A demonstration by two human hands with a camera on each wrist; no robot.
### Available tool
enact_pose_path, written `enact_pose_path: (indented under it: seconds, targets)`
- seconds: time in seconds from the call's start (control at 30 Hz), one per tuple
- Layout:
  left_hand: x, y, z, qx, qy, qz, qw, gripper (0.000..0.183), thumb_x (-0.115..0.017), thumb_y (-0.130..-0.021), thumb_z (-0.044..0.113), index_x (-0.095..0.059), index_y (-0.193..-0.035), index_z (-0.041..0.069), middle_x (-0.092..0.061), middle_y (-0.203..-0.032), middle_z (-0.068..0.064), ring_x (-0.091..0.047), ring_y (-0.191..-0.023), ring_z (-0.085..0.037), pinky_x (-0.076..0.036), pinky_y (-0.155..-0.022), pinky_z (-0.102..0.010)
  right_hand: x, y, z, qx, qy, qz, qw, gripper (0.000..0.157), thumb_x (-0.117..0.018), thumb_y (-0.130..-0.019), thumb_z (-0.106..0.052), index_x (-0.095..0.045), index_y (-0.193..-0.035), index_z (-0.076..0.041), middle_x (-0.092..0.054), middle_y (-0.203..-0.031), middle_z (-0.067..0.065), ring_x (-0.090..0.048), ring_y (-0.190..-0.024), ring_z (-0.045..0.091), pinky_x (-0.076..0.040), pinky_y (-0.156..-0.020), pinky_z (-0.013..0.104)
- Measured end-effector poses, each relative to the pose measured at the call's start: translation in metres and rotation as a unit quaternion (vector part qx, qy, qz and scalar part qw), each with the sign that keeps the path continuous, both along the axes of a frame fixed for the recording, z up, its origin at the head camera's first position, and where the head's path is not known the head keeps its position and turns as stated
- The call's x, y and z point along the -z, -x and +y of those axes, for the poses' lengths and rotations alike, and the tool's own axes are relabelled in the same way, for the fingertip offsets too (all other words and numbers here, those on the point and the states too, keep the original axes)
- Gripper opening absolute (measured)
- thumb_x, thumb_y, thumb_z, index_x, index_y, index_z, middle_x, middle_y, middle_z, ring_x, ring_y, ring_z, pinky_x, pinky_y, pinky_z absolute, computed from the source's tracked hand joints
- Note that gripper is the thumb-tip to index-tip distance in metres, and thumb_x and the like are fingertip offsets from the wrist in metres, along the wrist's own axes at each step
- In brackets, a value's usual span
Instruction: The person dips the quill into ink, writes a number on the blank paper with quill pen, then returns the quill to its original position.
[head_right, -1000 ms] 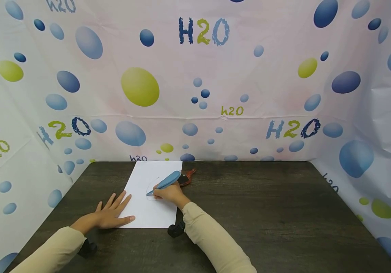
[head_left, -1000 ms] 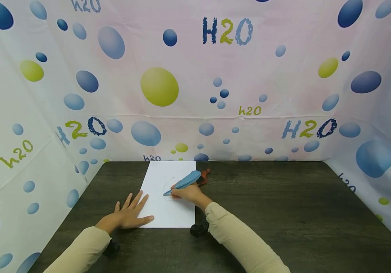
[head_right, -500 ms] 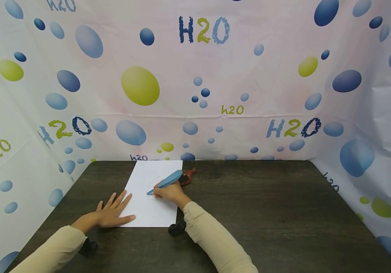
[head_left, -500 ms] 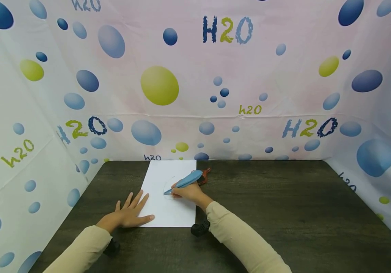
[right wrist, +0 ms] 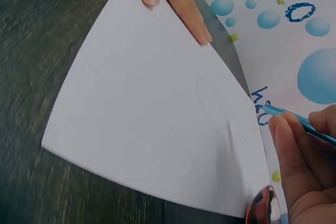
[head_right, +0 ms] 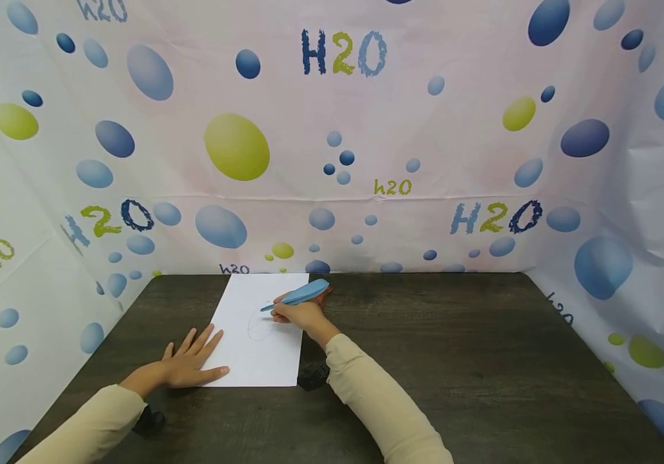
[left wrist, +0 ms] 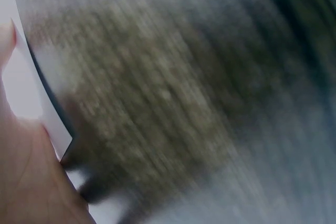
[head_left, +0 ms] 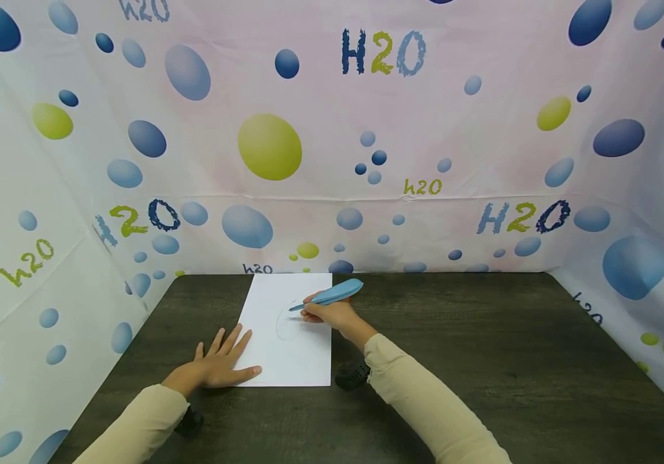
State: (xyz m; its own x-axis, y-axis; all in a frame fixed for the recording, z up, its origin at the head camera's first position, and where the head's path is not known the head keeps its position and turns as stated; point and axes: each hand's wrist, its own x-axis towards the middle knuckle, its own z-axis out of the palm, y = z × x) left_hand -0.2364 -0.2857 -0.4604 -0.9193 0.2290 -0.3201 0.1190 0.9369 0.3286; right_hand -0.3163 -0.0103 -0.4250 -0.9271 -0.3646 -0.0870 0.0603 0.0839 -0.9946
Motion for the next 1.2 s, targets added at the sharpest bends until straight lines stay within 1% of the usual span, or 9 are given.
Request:
enact_pose_path:
  seconds: [0.2, 0.3, 0.5, 0.6, 0.7, 0.83, 0.9, 1.0, 1.2]
  targets:
    - [-0.001, -0.001, -0.001, 0.001, 0.002, -0.002, 1.0, 0.103, -0.04, -0.08, 0.082, -0.005, -0.156, 0.021, 0.012, -0.161, -0.01, 0.014, -0.143, -0.045, 0.013, -0.099, -0.076, -0.004, 0.003, 0.013, -0.01, 0.008, 0.002, 1.0, 0.027, -0.057, -0.096, -0.005, -0.058, -0.119, 0.008, -0.071, -0.1, 0.019, -0.069, -0.079, 0.01, -0.055, -0.083, 0.032]
    - [0.001, 0.0, -0.002, 0.007, 0.0, 0.004, 1.0, 0.103, -0.04, -0.08, 0.082, -0.004, -0.156, 0.022, 0.012, -0.161, -0.011, 0.014, -0.142, -0.047, 0.014, -0.097, -0.077, -0.007, 0.003, 0.02, -0.017, 0.01, 0.022, 1.0, 0.03, -0.054, -0.097, -0.005, -0.055, -0.124, 0.009, -0.07, -0.103, 0.021, -0.07, -0.083, 0.013, -0.055, -0.086, 0.036]
    - [0.005, 0.002, -0.003, 0.006, 0.004, 0.007, 0.9999, 0.105, -0.038, -0.079, 0.084, -0.004, -0.156, 0.022, 0.012, -0.161, -0.012, 0.014, -0.142, -0.047, 0.014, -0.097, -0.077, -0.009, 0.003, 0.031, -0.012, -0.006, 0.062, 0.998, 0.034, -0.053, -0.098, -0.006, -0.054, -0.129, 0.007, -0.068, -0.108, 0.021, -0.07, -0.092, 0.018, -0.055, -0.083, 0.031]
    - [0.003, 0.001, -0.003, 0.003, -0.003, 0.013, 0.9999, 0.106, -0.039, -0.078, 0.084, -0.006, -0.156, 0.02, 0.01, -0.161, -0.013, 0.013, -0.142, -0.047, 0.014, -0.097, -0.077, -0.007, 0.003, 0.038, -0.016, -0.006, 0.095, 0.995, 0.036, -0.055, -0.097, -0.004, -0.053, -0.13, 0.008, -0.067, -0.109, 0.025, -0.069, -0.096, 0.026, -0.055, -0.085, 0.036]
    - [0.001, -0.001, -0.002, 0.004, -0.014, 0.016, 0.9998, 0.106, -0.04, -0.078, 0.083, -0.008, -0.156, 0.018, 0.009, -0.161, -0.014, 0.013, -0.142, -0.048, 0.015, -0.096, -0.077, -0.006, 0.001, 0.046, -0.026, -0.009, 0.178, 0.984, 0.038, -0.057, -0.094, 0.001, -0.052, -0.13, 0.012, -0.066, -0.107, 0.03, -0.067, -0.098, 0.037, -0.054, -0.086, 0.043]
    - [-0.001, -0.003, -0.001, 0.003, -0.015, 0.014, 0.9998, 0.105, -0.04, -0.079, 0.083, -0.007, -0.156, 0.018, 0.009, -0.161, -0.013, 0.013, -0.142, -0.048, 0.015, -0.097, -0.076, -0.004, 0.0, 0.054, -0.029, -0.038, 0.306, 0.951, 0.038, -0.059, -0.091, 0.005, -0.051, -0.127, 0.018, -0.066, -0.102, 0.031, -0.066, -0.096, 0.042, -0.054, -0.084, 0.04]
    - [-0.001, -0.002, -0.001, 0.004, -0.013, 0.015, 0.9998, 0.105, -0.04, -0.079, 0.082, -0.007, -0.156, 0.018, 0.009, -0.161, -0.014, 0.013, -0.142, -0.048, 0.014, -0.097, -0.076, -0.014, -0.006, 0.055, -0.029, -0.059, 0.324, 0.944, 0.037, -0.056, -0.092, 0.007, -0.05, -0.126, 0.019, -0.066, -0.102, 0.031, -0.066, -0.094, 0.042, -0.054, -0.082, 0.041]
    - [0.0, -0.002, -0.001, 0.005, -0.01, 0.017, 0.9998, 0.104, -0.04, -0.08, 0.082, -0.007, -0.156, 0.019, 0.009, -0.161, -0.013, 0.012, -0.142, -0.047, 0.014, -0.097, -0.077, -0.017, -0.006, 0.058, -0.031, -0.09, 0.318, 0.943, 0.037, -0.05, -0.094, 0.01, -0.048, -0.13, 0.017, -0.066, -0.103, 0.03, -0.066, -0.093, 0.04, -0.055, -0.079, 0.039]
    - [0.0, -0.002, -0.002, 0.006, -0.006, 0.013, 0.9999, 0.102, -0.041, -0.081, 0.08, -0.006, -0.156, 0.021, 0.009, -0.161, -0.013, 0.013, -0.142, -0.047, 0.014, -0.097, -0.076, -0.008, 0.004, 0.067, -0.045, -0.118, 0.318, 0.94, 0.045, -0.044, -0.091, 0.018, -0.045, -0.136, 0.012, -0.066, -0.105, 0.027, -0.067, -0.092, 0.035, -0.055, -0.079, 0.038]
